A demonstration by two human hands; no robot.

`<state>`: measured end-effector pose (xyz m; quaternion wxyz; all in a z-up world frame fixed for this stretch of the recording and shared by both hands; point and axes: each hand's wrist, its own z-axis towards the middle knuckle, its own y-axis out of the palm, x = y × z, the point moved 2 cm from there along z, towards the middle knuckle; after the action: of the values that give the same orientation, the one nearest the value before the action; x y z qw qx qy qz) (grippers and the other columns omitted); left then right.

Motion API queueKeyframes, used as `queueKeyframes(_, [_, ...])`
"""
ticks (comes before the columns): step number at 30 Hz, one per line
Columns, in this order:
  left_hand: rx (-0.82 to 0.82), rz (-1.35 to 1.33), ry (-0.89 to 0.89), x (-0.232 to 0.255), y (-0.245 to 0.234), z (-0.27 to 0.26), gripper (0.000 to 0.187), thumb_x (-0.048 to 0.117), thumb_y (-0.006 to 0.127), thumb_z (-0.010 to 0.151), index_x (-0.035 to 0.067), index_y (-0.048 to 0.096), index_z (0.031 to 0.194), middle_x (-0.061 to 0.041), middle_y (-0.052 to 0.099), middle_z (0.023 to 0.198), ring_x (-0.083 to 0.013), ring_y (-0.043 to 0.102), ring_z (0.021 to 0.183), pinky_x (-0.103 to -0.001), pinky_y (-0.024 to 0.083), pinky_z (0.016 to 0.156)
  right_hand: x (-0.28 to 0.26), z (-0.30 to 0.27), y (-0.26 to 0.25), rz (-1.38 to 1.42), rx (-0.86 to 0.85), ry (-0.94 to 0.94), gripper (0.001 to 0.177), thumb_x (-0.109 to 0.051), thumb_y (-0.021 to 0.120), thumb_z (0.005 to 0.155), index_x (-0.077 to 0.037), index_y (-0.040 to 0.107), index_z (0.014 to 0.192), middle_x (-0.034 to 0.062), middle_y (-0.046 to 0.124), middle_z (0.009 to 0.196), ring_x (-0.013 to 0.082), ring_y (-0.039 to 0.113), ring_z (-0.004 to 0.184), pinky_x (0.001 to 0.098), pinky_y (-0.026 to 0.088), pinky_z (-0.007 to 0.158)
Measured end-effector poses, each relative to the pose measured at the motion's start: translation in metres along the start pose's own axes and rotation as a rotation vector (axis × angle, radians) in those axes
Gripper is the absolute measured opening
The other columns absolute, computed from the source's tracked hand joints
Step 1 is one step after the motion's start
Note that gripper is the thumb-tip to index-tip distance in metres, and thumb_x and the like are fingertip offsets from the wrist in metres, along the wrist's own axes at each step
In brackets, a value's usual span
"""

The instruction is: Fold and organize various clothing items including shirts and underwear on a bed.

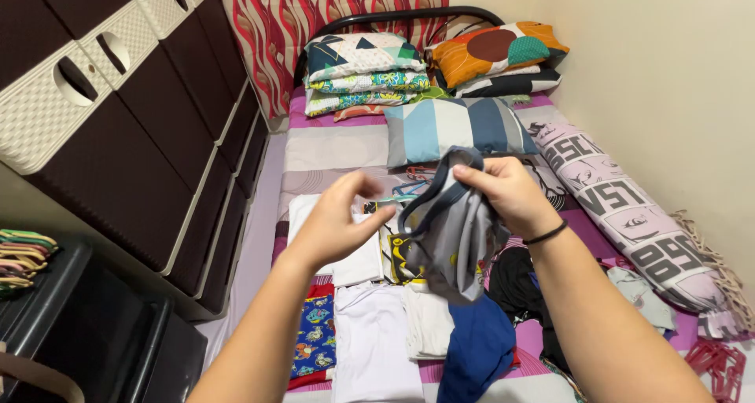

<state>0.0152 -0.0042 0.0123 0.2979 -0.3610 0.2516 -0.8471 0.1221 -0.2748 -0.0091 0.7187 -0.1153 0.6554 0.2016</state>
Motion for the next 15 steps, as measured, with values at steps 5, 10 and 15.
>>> queueKeyframes(5, [-0.041,-0.447,-0.141,0.028,0.007,0.038,0.059,0.031,0.073,0.086,0.013,0.052,0.138,-0.007,0.068,0.102,-0.0198,0.069,0.091,-0.032,0.057,0.074,0.001,0.002,0.013,-0.205,-0.056,-0.047,0.026,-0.021,0.072,0.097,0.004,0.078,0.092,0.0003,0.072,0.08,0.0053,0.061,0.066,0.0232,0.048,0.059])
queueKeyframes(10, [-0.32,-0.151,-0.062,0.03,0.017,0.065,0.037,0.021,0.07,0.086,0.013,0.071,0.121,-0.009,0.065,0.073,-0.0209,0.063,0.067,-0.038,0.054,0.066,0.0,0.004,0.017,-0.331,-0.134,-0.123,0.028,-0.023,0.071,0.093,0.002,0.079,0.099,-0.0038,0.074,0.084,0.002,0.061,0.074,0.0205,0.05,0.064])
queueKeyframes(15, [0.028,-0.49,-0.157,-0.069,0.019,0.056,0.02,0.012,0.066,0.092,0.001,0.069,0.108,-0.005,0.072,0.084,-0.0138,0.07,0.073,-0.031,0.059,0.067,-0.03,-0.021,-0.016,-0.31,0.024,-0.053,0.028,-0.014,0.072,0.091,0.001,0.077,0.114,0.0007,0.072,0.092,0.0075,0.06,0.077,0.0232,0.048,0.066])
